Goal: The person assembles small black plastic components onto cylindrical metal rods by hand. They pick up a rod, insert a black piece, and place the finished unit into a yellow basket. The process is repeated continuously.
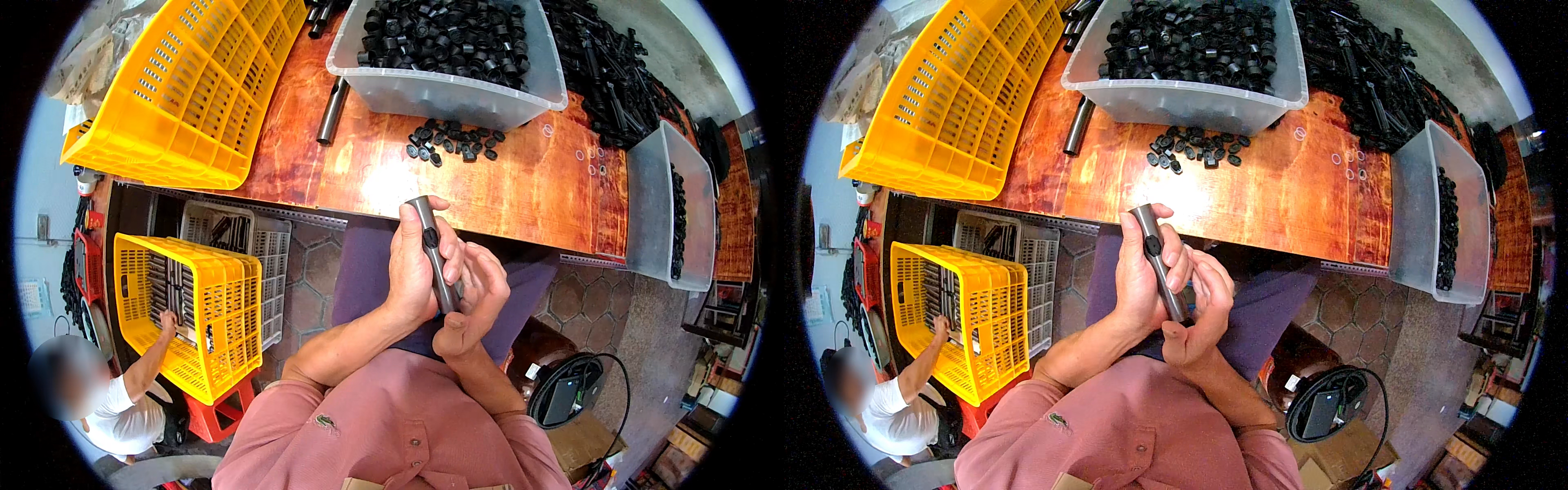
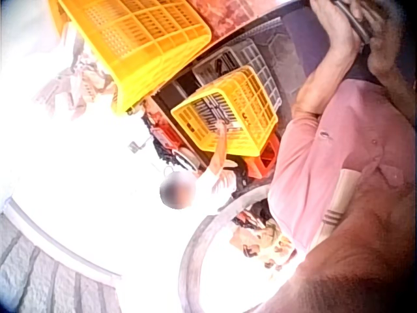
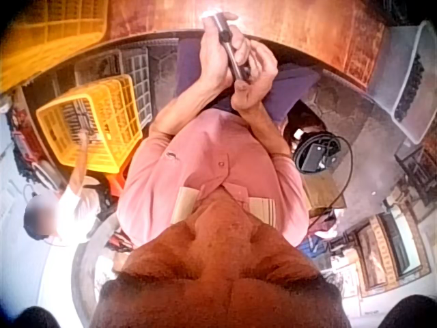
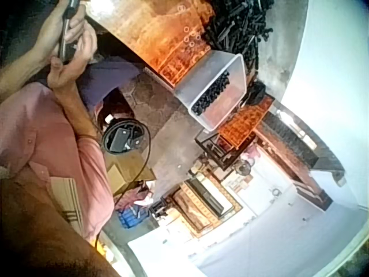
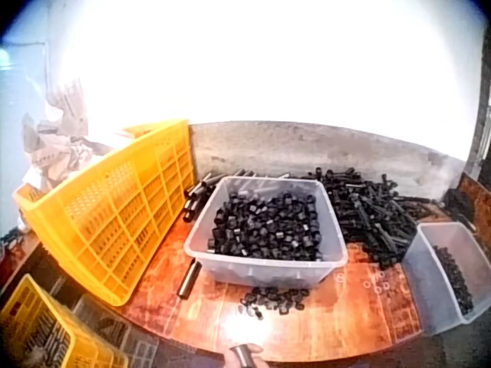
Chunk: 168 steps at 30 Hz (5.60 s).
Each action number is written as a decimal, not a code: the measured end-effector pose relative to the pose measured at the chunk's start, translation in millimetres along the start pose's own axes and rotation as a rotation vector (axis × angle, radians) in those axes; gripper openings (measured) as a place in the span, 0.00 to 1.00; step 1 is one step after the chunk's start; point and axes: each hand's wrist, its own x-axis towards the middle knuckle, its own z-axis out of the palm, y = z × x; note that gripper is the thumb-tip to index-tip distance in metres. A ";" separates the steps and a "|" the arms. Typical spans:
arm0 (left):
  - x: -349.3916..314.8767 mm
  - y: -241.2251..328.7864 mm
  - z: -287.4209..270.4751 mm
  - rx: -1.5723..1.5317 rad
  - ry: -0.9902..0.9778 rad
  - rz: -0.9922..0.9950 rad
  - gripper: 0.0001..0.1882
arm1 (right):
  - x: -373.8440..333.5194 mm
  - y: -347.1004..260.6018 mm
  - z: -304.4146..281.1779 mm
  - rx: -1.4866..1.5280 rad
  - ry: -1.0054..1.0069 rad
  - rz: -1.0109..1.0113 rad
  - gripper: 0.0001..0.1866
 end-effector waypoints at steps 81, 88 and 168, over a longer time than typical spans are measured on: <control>4.0 -7.1 -6.2 -0.086 0.122 0.074 0.11 | 37.3 0.0 4.2 0.764 0.283 0.703 0.16; 13.7 12.6 -11.3 -0.136 0.183 0.154 0.12 | -1.5 0.1 -17.1 0.295 0.085 0.526 0.14; -24.5 8.8 -5.4 -0.207 0.094 0.068 0.13 | 23.3 -23.7 7.2 -0.202 -0.038 0.035 0.38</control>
